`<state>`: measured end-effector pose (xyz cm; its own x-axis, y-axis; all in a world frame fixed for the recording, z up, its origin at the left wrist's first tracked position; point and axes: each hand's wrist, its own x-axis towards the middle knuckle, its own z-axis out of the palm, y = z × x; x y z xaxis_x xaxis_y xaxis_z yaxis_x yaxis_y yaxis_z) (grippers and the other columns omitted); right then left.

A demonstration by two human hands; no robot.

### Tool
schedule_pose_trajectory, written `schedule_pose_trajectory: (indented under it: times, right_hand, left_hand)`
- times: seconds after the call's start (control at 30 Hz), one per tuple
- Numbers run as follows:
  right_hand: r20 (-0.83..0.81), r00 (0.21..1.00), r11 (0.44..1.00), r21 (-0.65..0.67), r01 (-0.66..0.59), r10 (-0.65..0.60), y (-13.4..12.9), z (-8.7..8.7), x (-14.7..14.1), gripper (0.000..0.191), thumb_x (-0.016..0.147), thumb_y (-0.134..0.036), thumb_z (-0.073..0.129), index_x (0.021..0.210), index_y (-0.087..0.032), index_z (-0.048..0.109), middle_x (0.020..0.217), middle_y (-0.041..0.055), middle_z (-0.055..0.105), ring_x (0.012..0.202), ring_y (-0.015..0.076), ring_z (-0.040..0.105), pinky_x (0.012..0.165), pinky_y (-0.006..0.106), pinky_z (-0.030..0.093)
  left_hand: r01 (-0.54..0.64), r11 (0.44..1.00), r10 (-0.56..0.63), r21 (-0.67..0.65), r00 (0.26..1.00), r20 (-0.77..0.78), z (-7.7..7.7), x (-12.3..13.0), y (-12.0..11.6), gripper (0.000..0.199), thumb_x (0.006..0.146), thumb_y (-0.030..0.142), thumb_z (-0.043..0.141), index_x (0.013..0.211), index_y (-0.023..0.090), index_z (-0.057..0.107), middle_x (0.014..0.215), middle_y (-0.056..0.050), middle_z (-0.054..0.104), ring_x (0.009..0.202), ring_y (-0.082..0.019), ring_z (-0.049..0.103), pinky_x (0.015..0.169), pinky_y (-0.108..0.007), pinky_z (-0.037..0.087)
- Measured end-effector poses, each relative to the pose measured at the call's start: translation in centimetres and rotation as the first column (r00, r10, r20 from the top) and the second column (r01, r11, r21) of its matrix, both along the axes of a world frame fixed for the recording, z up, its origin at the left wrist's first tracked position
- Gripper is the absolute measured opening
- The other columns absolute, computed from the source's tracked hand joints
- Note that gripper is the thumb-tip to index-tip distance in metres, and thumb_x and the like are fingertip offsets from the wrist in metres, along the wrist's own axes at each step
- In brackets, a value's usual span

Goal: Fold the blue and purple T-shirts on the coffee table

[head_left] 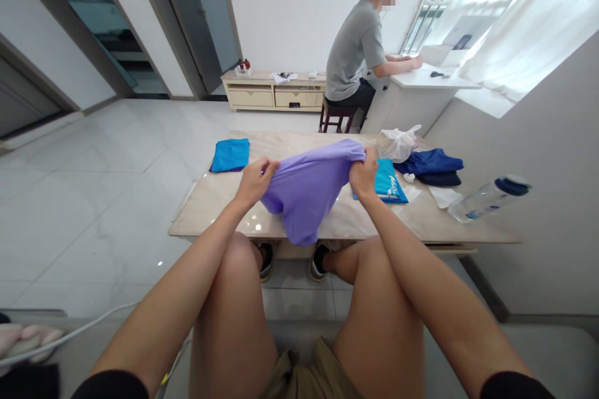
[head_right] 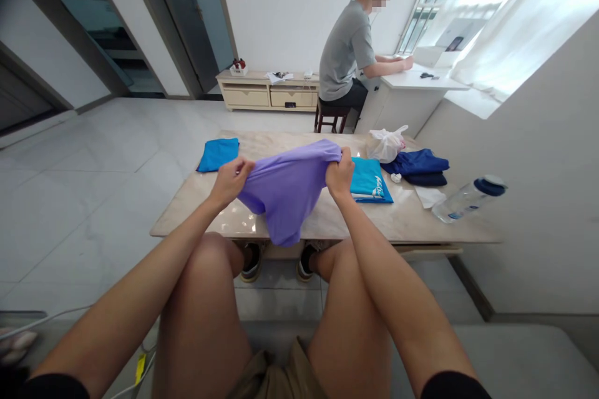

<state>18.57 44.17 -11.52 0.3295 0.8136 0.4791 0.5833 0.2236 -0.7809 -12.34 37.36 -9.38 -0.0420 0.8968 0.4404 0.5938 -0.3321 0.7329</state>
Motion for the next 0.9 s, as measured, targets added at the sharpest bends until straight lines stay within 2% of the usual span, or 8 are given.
schedule_pose_trajectory:
  times: [0.13,0.23,0.37,0.4,0.53,0.63,0.73,0.9]
  right_hand:
    - [0.016,1.0,0.998,-0.066,0.003,-0.002,0.0,-0.1,0.9,0.019,0.101,-0.028,0.043,0.105,-0.025,0.061,0.108,0.0103,0.078,0.105,0.0299,0.068,0.095,0.037,0.051]
    - [0.126,0.961,0.95,-0.224,-0.215,0.247,-0.1,-0.5,1.3,0.022,0.097,-0.025,0.048,0.104,-0.024,0.069,0.112,0.0099,0.081,0.11,0.0295,0.07,0.098,0.036,0.054]
    - [0.131,0.698,0.623,-0.587,-0.517,0.704,-1.2,-1.7,1.1,0.005,0.083,-0.024,0.075,0.085,-0.022,0.079,0.091,0.0063,0.083,0.088,0.026,0.072,0.086,0.034,0.059]
    - [0.158,0.693,0.626,-0.6,-0.499,0.703,-1.4,-1.8,1.1,0.002,0.077,-0.022,0.08,0.079,-0.022,0.079,0.083,0.0053,0.081,0.082,0.0248,0.071,0.082,0.034,0.06]
    - [0.341,0.836,0.873,-0.392,-0.29,0.43,-0.4,-0.3,1.7,0.021,0.085,-0.017,0.07,0.095,-0.023,0.086,0.094,0.0083,0.078,0.101,0.0294,0.072,0.098,0.043,0.059]
    - [0.345,0.932,0.993,-0.02,-0.114,0.114,1.6,1.4,2.7,0.045,0.098,-0.016,0.052,0.128,-0.025,0.084,0.118,0.0131,0.072,0.129,0.0345,0.063,0.117,0.056,0.05]
    - [0.312,0.947,0.962,0.273,-0.008,-0.08,2.5,1.1,3.3,0.049,0.097,-0.015,0.052,0.134,-0.025,0.083,0.123,0.0137,0.066,0.127,0.0343,0.061,0.115,0.056,0.051]
    - [0.411,0.891,0.98,-0.124,-0.153,0.191,1.9,-2.3,3.6,0.052,0.081,-0.008,0.057,0.123,-0.016,0.085,0.123,0.014,0.067,0.112,0.0278,0.067,0.107,0.04,0.058]
  left_hand:
    - [0.169,0.808,-0.347,-0.565,0.911,-0.224,-1.8,-0.6,-1.2,0.057,0.078,0.073,0.084,0.065,0.022,0.063,0.065,0.0,0.06,0.067,-0.018,0.055,0.06,-0.029,0.039]
    - [0.097,0.642,-0.478,-0.76,0.826,-0.299,-3.3,-0.9,-1.8,0.049,0.069,0.055,0.095,0.059,0.023,0.059,0.058,0.002,0.057,0.062,-0.018,0.056,0.058,-0.029,0.039]
    - [0.029,0.564,-0.496,-0.825,0.811,-0.311,-4.3,-1.4,-1.7,0.038,0.062,0.043,0.097,0.063,0.021,0.066,0.062,0.002,0.065,0.063,-0.018,0.062,0.06,-0.027,0.046]
    - [0.011,0.575,-0.469,-0.818,0.824,-0.318,-4.2,-1.5,-1.4,0.033,0.06,0.037,0.097,0.064,0.021,0.068,0.063,0.001,0.067,0.065,-0.019,0.064,0.061,-0.027,0.048]
    - [-0.095,0.752,-0.232,-0.653,0.888,-0.397,-1.7,-2.9,0.5,0.005,0.078,0.021,0.076,0.083,0.022,0.074,0.081,-0.004,0.077,0.093,-0.027,0.074,0.08,-0.032,0.056]
    - [-0.257,0.951,0.212,-0.169,0.945,-0.248,0.6,-3.9,1.8,0.027,0.091,0.014,0.053,0.103,0.024,0.075,0.105,-0.008,0.08,0.12,-0.027,0.071,0.097,-0.035,0.057]
    - [-0.435,0.858,0.447,0.273,0.894,0.02,1.0,-4.1,1.8,0.045,0.09,0.007,0.048,0.122,0.026,0.073,0.125,-0.008,0.079,0.128,-0.026,0.07,0.108,-0.036,0.055]
    - [-0.322,0.931,0.216,-0.17,0.864,-0.454,-1.4,-4.4,0.3,0.05,0.09,0.006,0.053,0.128,0.027,0.079,0.127,-0.008,0.083,0.124,-0.031,0.074,0.102,-0.036,0.055]
